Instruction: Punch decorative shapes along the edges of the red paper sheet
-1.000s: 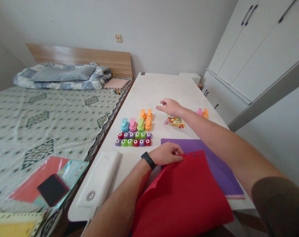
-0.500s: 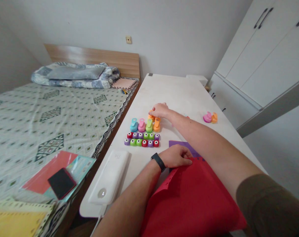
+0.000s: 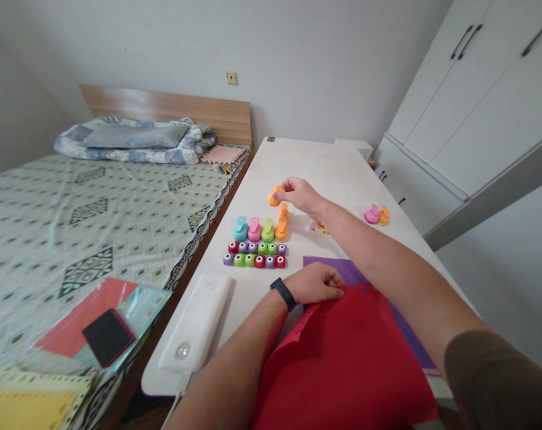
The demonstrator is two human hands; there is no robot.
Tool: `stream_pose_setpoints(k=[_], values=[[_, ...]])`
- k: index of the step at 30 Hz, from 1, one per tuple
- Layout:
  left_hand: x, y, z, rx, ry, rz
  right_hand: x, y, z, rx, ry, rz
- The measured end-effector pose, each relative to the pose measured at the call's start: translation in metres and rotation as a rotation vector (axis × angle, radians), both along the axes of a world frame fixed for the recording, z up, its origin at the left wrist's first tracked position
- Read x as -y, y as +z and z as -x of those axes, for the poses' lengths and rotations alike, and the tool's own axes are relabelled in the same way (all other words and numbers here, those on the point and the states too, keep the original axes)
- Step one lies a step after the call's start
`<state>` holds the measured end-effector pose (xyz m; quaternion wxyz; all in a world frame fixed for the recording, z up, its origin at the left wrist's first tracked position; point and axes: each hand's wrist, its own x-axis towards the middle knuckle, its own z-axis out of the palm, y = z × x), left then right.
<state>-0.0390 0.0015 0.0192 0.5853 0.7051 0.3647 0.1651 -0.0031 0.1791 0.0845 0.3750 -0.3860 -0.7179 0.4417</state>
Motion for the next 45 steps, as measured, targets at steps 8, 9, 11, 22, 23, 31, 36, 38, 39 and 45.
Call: stream_pose_setpoints(k=[8, 9, 11, 22, 23, 31, 36, 38, 39, 45], values=[[-0.003, -0.011, -0.002, 0.107, 0.078, 0.080, 0.070, 0.015, -0.128, -0.402, 0.063, 0.290], [-0.003, -0.011, -0.002, 0.123, 0.087, 0.094, 0.078, 0.012, -0.144, -0.411, 0.031, 0.299], [-0.003, -0.008, -0.002, 0.158, 0.117, 0.143, 0.093, 0.003, -0.174, -0.422, -0.043, 0.310], [-0.005, 0.001, 0.005, 0.143, 0.184, 0.136, 0.129, -0.040, -0.259, -0.418, -0.184, 0.427], [-0.005, 0.001, 0.005, 0.142, 0.197, 0.132, 0.130, -0.043, -0.260, -0.429, -0.192, 0.441], [-0.008, 0.003, 0.007, 0.179, 0.354, 0.111, 0.134, -0.053, -0.263, -0.491, -0.229, 0.446], [-0.008, 0.005, 0.003, 0.176, 0.414, 0.137, 0.135, -0.057, -0.258, -0.504, -0.240, 0.455], [-0.008, 0.004, 0.001, 0.179, 0.424, 0.140, 0.134, -0.057, -0.257, -0.511, -0.254, 0.441], [-0.008, 0.004, 0.001, 0.182, 0.428, 0.138, 0.134, -0.057, -0.257, -0.516, -0.268, 0.426], [-0.007, 0.003, -0.001, 0.186, 0.450, 0.135, 0.133, -0.058, -0.257, -0.516, -0.292, 0.407]])
